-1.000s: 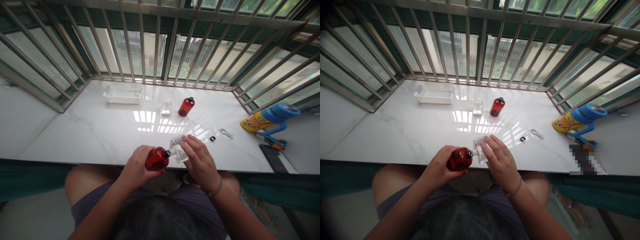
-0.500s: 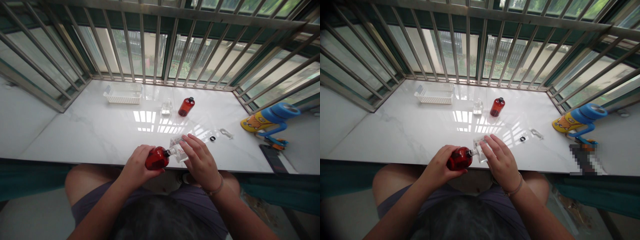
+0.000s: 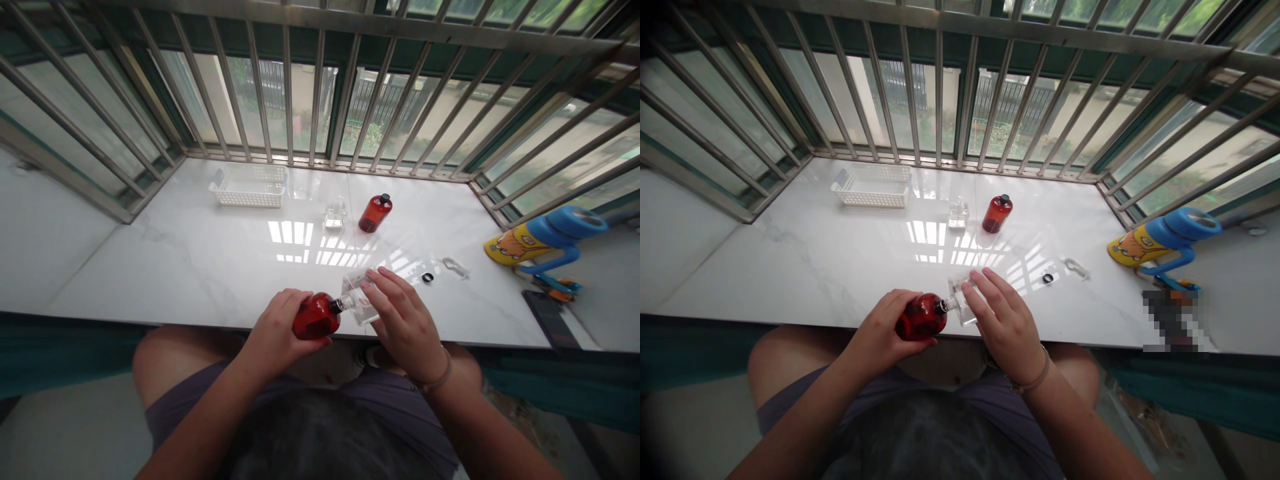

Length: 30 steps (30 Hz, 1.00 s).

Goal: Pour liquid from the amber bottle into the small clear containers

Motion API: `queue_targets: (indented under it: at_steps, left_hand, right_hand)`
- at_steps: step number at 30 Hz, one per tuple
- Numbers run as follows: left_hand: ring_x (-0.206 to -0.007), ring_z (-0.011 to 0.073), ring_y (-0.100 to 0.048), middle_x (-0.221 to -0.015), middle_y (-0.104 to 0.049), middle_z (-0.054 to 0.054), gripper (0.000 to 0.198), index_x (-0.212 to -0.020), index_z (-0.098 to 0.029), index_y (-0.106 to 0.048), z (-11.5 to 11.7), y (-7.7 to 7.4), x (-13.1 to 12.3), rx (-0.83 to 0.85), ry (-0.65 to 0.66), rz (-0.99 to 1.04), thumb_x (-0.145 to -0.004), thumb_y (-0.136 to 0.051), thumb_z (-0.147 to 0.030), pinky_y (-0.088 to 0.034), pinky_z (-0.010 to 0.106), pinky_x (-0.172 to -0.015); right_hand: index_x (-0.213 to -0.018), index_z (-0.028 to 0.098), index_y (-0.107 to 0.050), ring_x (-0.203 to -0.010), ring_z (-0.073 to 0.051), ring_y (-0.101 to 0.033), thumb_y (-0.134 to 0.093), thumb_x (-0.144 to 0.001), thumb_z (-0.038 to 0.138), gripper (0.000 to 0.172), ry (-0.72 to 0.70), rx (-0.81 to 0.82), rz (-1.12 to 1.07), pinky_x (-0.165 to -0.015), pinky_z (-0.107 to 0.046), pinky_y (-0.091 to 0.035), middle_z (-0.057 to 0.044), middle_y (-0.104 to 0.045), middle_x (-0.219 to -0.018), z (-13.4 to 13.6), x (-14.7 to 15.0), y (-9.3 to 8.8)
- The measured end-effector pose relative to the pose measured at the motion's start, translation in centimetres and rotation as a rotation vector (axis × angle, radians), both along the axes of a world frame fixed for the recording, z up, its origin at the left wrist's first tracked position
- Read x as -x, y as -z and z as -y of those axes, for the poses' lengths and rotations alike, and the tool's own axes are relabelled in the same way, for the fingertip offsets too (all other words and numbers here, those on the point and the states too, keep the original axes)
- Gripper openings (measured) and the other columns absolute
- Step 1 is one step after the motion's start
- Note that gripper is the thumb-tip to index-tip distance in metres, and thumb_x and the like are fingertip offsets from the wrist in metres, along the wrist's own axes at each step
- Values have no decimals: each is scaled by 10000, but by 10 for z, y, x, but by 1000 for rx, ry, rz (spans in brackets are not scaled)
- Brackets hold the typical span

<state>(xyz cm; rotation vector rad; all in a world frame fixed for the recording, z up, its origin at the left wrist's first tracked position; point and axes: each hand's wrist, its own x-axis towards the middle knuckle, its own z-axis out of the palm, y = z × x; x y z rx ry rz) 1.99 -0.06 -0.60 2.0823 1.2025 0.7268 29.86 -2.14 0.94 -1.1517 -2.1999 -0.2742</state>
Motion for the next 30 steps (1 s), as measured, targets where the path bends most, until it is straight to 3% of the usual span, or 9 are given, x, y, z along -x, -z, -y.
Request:
queue_targets:
  at_steps: [20, 30]
  left_hand:
    - [-1193, 305, -623, -1275, -680, 87, 743, -1333, -259, -596, 0, 2, -3, 15, -10, 6, -707, -985, -358, -538, 480, -1048]
    - [-1199, 323, -633, -1269, -685, 91, 739, -1335, -267, -606, 0, 3, -4, 17, -14, 21, -704, -981, -358, -540, 492, -1051]
  right_hand:
    - [-1579, 188, -501, -1504, -366, -508, -596, -949, -12, 668, -15, 5, 45, -1175, -600, -544, -192, -620, -1520, 1, -2, -6]
    - [-1604, 257, -478, -1500, -349, -520, -573, -993, 37, 656, -1, 21, 31, -1167, -599, -556, -147, -621, -1537, 1, -3, -7]
